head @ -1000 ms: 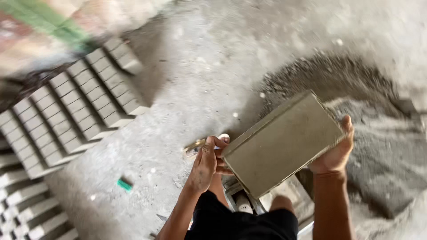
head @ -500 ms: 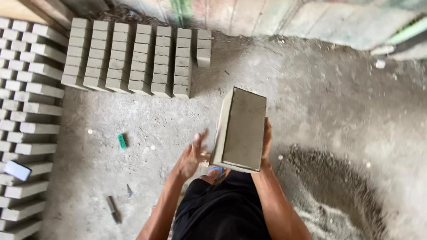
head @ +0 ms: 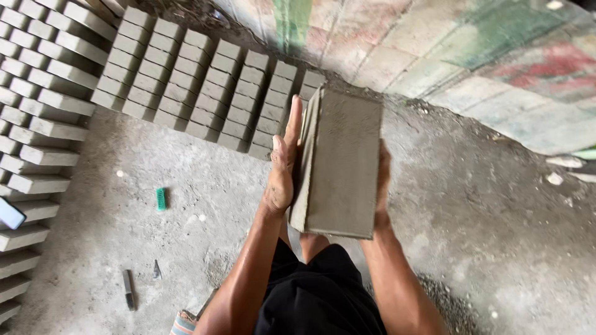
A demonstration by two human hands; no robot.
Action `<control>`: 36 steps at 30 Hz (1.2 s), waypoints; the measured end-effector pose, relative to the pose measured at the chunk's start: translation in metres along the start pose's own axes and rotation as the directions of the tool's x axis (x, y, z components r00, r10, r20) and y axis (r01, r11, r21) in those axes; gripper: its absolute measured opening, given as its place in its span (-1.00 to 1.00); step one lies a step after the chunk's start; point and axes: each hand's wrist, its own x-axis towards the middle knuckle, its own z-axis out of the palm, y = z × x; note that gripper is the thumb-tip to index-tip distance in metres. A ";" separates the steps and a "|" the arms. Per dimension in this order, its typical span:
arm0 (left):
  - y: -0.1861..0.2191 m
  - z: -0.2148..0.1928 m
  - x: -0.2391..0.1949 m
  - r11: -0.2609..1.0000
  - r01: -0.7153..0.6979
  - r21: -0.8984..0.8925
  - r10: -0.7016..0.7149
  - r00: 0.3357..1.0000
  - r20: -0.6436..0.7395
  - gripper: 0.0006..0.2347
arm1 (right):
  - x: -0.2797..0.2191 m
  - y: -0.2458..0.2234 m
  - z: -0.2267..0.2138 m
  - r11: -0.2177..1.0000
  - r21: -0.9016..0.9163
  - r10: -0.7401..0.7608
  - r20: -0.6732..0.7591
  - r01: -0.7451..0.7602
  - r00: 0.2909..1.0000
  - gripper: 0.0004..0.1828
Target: The person scoops wet concrete into a rectangular metal mold using a trowel and a flat metal plate. They level the surface with a straight edge, then flip the mold to release the formed brick onto a stack of similar bricks. The process is repeated multiple times.
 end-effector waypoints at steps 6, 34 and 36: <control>0.014 -0.015 0.070 0.993 -0.109 -0.041 0.110 0.994 0.022 -0.41 | 0.053 -0.007 0.040 0.935 -0.222 -0.328 -0.241 0.277 0.913 -0.37; -0.726 -0.176 0.116 0.560 0.764 0.319 -0.798 0.601 -0.040 -0.40 | 0.271 0.479 -0.505 0.977 -0.092 0.167 -0.230 -0.192 0.959 -0.61; -0.739 -0.178 0.124 0.466 0.848 0.254 -0.869 0.493 -0.052 -0.39 | 0.272 0.492 -0.526 0.980 -0.119 0.136 -0.186 -0.160 0.973 -0.67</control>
